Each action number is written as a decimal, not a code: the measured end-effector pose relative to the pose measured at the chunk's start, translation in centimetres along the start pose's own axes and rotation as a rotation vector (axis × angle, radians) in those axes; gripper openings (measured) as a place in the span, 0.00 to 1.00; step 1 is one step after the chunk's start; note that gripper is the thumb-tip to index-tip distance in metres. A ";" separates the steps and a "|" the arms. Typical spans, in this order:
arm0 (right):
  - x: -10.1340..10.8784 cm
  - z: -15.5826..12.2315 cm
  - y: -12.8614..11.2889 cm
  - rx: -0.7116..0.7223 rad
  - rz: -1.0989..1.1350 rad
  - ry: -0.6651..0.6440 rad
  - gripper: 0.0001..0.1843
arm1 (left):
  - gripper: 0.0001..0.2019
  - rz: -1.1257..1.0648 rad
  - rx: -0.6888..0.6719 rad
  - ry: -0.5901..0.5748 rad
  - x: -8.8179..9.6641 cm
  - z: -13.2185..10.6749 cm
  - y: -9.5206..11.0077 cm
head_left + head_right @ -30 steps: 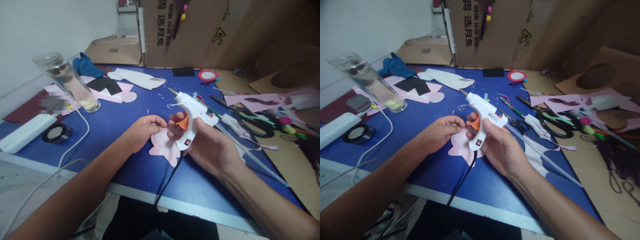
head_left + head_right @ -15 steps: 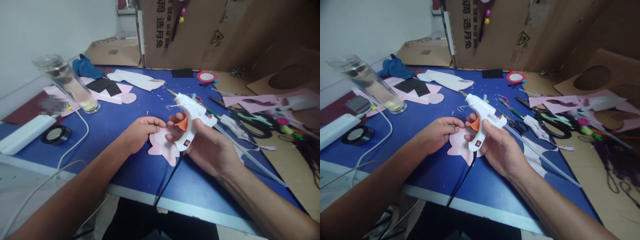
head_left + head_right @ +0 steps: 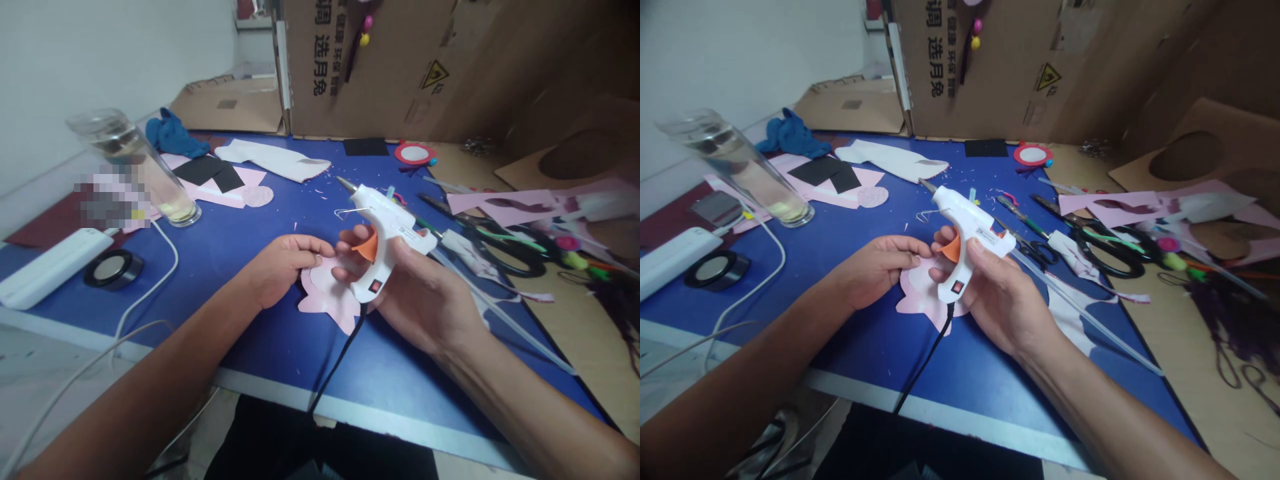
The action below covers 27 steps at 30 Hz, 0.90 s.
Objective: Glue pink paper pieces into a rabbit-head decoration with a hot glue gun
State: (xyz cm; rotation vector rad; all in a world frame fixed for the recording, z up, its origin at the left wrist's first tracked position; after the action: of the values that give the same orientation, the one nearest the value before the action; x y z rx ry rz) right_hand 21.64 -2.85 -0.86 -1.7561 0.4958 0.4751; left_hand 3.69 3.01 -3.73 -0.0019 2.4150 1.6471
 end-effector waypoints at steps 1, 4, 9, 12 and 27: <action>0.0 0.0 0.0 0.001 -0.001 -0.001 0.16 | 0.08 -0.001 0.000 0.001 0.0 0.0 0.0; 0.0 0.0 0.0 0.005 0.004 0.001 0.15 | 0.08 -0.001 -0.010 0.001 0.0 0.0 0.0; 0.0 0.0 0.1 0.001 0.014 0.002 0.15 | 0.08 0.016 -0.021 -0.004 -0.1 -0.1 -0.2; 0.0 0.0 0.1 0.003 -0.001 0.002 0.15 | 0.09 0.019 -0.037 -0.031 -0.2 -0.2 -0.2; 0.0 0.2 0.3 -0.001 -0.015 -0.009 0.16 | 0.12 0.218 -0.232 -0.045 -0.9 -0.8 0.5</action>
State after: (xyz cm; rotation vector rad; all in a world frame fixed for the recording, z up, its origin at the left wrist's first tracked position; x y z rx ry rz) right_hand 21.43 -2.71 -1.12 -1.7566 0.4761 0.4729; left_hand 4.36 2.37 -2.81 0.2665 2.2438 1.9905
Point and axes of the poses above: each hand's wrist, its own z-axis towards the middle knuckle, its own x-axis out of the back of the hand, y = z × x, the point moved 5 cm from there along z, towards the middle knuckle, and after that the axes turned 13 degrees about y, right-handed, at the moved point
